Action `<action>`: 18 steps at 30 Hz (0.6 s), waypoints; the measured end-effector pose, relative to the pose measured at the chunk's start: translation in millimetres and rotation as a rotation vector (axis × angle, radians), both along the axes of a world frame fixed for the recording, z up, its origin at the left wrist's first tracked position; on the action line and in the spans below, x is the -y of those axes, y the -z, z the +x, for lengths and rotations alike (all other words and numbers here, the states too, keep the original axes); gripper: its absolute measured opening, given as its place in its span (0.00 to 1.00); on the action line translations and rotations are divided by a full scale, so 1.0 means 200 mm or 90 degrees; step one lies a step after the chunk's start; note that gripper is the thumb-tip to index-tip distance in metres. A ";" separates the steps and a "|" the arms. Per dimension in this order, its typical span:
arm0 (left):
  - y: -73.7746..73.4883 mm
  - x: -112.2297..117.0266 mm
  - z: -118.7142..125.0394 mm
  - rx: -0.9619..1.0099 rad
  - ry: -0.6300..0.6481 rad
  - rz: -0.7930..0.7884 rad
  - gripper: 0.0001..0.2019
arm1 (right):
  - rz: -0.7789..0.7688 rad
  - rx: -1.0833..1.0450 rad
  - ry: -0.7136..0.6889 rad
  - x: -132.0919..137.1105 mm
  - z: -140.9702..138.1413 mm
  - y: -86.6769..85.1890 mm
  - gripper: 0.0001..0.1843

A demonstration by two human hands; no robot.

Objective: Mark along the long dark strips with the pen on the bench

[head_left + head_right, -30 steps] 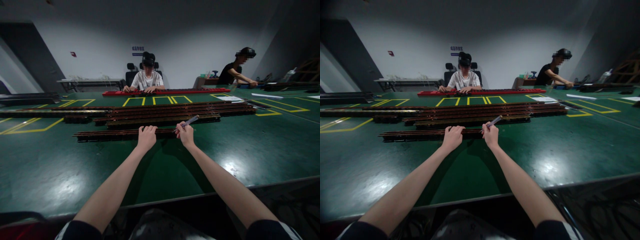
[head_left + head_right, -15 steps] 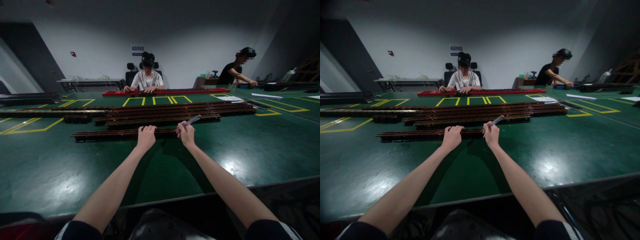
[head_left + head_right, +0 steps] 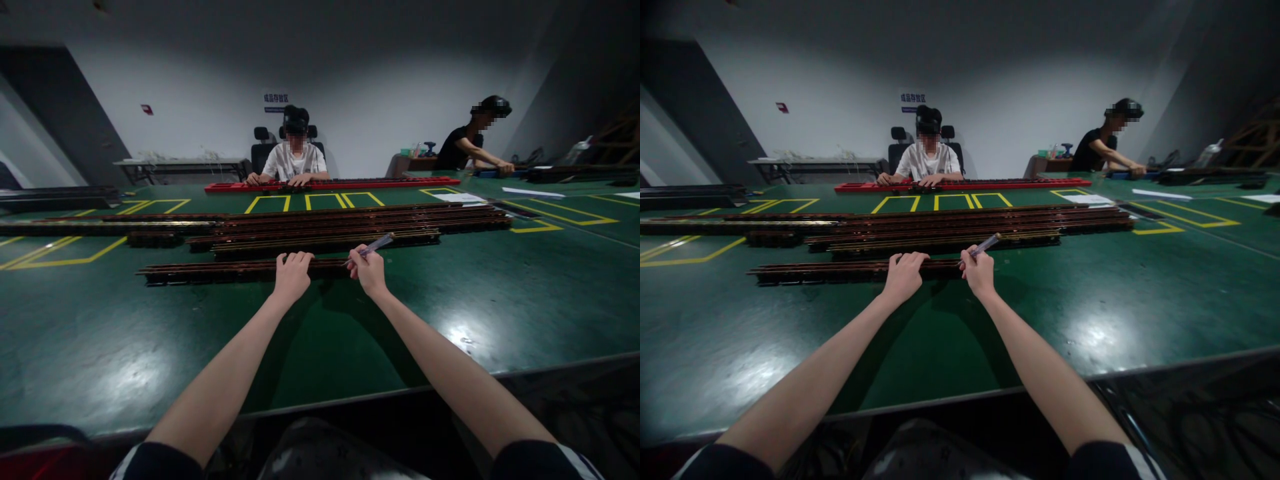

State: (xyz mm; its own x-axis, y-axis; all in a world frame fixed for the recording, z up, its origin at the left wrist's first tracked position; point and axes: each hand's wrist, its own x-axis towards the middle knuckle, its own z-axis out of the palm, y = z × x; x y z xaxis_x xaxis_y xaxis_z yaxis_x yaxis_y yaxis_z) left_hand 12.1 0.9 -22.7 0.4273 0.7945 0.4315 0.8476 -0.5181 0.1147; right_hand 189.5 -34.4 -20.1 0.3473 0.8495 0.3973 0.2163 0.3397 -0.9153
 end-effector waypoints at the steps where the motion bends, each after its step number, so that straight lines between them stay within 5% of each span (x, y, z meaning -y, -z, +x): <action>1: 0.00 0.00 0.00 0.000 0.000 -0.002 0.24 | 0.000 0.001 -0.004 0.00 0.00 0.00 0.18; 18: 0.00 -0.01 -0.02 0.005 0.035 -0.020 0.19 | 0.012 -0.015 -0.005 0.00 0.00 0.00 0.17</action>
